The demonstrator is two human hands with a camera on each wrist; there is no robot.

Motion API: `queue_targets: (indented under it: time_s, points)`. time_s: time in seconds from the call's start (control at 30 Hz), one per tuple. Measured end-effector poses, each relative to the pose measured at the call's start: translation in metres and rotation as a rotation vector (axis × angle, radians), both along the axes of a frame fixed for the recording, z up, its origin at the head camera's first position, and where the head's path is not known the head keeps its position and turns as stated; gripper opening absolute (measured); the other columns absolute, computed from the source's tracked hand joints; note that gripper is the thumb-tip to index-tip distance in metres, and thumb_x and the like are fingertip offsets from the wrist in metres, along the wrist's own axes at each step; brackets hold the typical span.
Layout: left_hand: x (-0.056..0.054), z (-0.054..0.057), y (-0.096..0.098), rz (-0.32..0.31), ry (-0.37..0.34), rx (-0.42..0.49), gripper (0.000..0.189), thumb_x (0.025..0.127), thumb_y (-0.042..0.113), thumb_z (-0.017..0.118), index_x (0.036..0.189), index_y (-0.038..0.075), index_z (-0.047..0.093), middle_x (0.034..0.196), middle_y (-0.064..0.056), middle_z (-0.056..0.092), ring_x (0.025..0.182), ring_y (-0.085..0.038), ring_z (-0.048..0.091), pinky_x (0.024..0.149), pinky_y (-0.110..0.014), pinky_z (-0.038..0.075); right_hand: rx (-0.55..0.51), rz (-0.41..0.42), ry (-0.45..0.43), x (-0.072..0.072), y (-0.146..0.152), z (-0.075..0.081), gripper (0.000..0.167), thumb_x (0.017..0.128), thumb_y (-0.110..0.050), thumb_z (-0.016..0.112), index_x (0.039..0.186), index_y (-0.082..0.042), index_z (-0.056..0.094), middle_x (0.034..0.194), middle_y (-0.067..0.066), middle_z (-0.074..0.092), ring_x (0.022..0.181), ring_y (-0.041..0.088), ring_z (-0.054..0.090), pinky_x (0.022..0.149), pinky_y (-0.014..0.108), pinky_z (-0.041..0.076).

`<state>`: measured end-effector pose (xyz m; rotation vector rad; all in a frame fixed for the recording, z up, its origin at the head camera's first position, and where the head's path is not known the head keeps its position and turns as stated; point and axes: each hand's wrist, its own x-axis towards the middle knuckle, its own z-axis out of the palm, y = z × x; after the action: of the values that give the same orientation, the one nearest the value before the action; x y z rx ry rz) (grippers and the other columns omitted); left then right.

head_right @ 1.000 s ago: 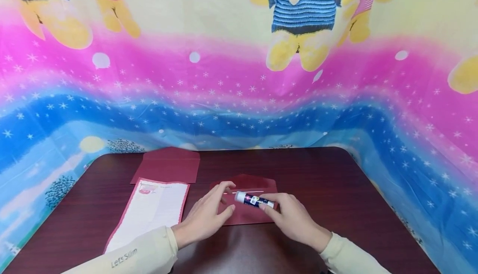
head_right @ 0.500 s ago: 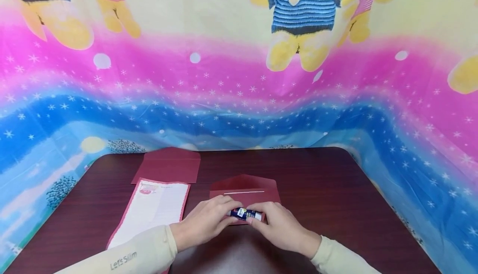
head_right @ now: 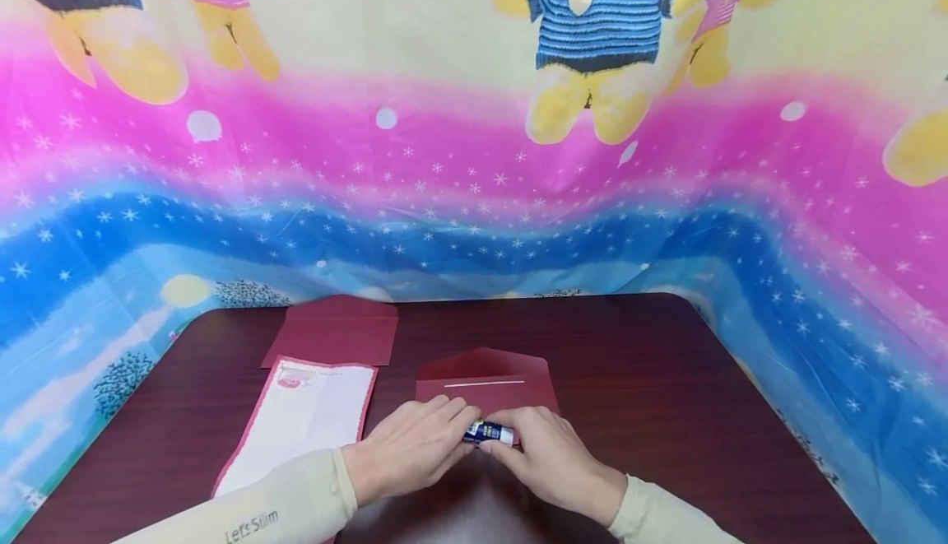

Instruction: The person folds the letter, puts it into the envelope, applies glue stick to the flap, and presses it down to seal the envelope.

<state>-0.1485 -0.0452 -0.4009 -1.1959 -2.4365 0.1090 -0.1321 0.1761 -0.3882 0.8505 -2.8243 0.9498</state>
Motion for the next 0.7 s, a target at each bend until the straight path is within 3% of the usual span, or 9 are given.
queue_targets:
  time_s: [0.2,0.43,0.6,0.7]
  points:
    - [-0.0059,-0.0002,-0.0038,-0.060,0.028,-0.046,0.026,0.098,0.048,0.061,0.100,0.023,0.054,0.070,0.010,0.059,0.054,-0.003,0.050,0.045,-0.015,0.027,-0.025,0.033,-0.026,0.0009,-0.0004,-0.0001,0.008,0.094,-0.034,0.071,0.101,-0.030,0.074,0.080,-0.022,0.064,0.063,-0.006,0.048,0.056,0.017,0.041]
    - [-0.0099,0.0003,-0.0065,-0.087,0.073,-0.050,0.029,0.098,0.052,0.058,0.093,0.024,0.054,0.056,0.010,0.053,0.044,-0.004,0.045,0.042,-0.018,0.023,-0.049,0.058,0.013,0.0000,-0.0008,-0.0010,0.010,0.095,-0.038,0.069,0.100,-0.031,0.073,0.081,-0.023,0.064,0.067,-0.007,0.050,0.059,0.016,0.043]
    - [-0.0101,0.0023,-0.0052,-0.080,0.150,-0.049,0.029,0.097,0.051,0.061,0.097,0.023,0.059,0.070,0.010,0.062,0.057,-0.004,0.057,0.047,-0.018,0.039,-0.050,0.034,0.037,-0.0008,-0.0027,-0.0009,0.005,0.094,-0.037,0.070,0.094,-0.032,0.072,0.074,-0.022,0.061,0.060,-0.006,0.046,0.053,0.015,0.038]
    - [-0.0099,0.0030,-0.0032,-0.081,0.144,-0.048,0.026,0.099,0.047,0.059,0.103,0.021,0.059,0.081,0.009,0.065,0.066,-0.005,0.061,0.051,-0.017,0.044,-0.061,0.010,0.047,-0.0009,-0.0043,0.0000,0.005,0.094,-0.036,0.071,0.094,-0.032,0.073,0.074,-0.021,0.063,0.059,-0.004,0.046,0.052,0.015,0.038]
